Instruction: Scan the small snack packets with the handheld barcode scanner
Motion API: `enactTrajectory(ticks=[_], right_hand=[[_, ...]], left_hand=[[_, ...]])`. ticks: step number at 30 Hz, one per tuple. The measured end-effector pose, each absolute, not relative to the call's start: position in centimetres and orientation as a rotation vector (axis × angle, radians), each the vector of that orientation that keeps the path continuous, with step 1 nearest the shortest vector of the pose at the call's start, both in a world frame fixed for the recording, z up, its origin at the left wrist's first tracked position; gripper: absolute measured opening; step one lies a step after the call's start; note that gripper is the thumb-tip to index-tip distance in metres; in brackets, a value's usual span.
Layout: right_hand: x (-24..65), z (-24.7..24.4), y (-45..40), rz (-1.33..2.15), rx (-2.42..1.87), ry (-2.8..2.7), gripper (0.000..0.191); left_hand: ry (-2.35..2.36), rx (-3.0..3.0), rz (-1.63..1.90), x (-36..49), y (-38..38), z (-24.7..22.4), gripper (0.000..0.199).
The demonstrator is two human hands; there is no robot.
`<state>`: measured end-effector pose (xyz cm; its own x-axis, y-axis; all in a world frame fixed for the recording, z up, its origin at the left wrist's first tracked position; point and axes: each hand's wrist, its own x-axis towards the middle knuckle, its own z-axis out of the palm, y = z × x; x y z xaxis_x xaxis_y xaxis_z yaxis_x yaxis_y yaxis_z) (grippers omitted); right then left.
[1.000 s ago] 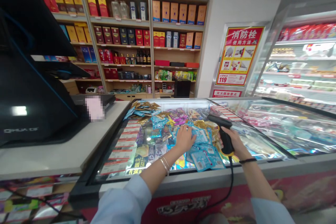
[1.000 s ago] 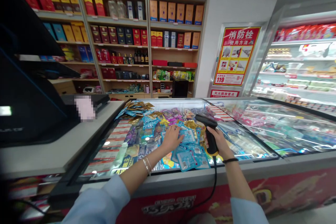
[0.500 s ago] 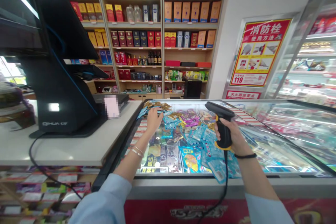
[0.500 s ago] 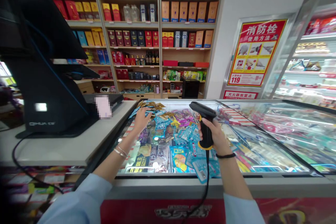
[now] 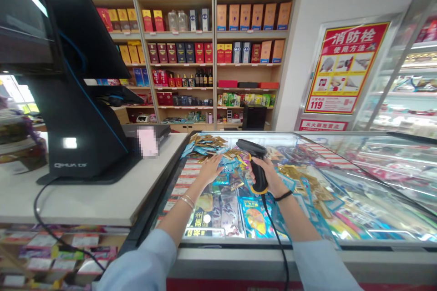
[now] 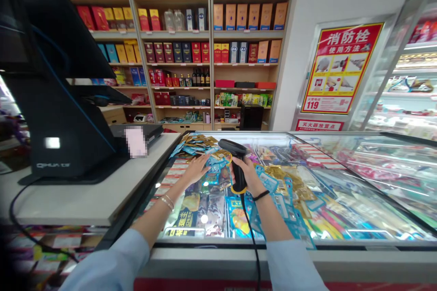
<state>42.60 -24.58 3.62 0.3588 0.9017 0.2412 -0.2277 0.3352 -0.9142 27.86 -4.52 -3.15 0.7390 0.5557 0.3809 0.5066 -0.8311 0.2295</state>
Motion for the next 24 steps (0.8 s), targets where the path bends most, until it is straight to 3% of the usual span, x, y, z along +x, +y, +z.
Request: enactTrajectory(ticks=[6,15,24], right_hand=[[42.6,3.2,-24.7,0.908,-0.909,-0.912,0.032],[42.3,3.4,-25.4,0.892,-0.902,-0.944,0.032],[42.2,3.2,-25.3,0.867,-0.89,-0.947,0.03]], left_hand=[[0.835,2.877,0.495,28.4,-4.9,-3.7,0.046],[0.982,2.814,0.58,27.2,-6.8,-2.0,0.034],[1.25,2.546,0.536,27.5,-6.9,-2.7,0.045]])
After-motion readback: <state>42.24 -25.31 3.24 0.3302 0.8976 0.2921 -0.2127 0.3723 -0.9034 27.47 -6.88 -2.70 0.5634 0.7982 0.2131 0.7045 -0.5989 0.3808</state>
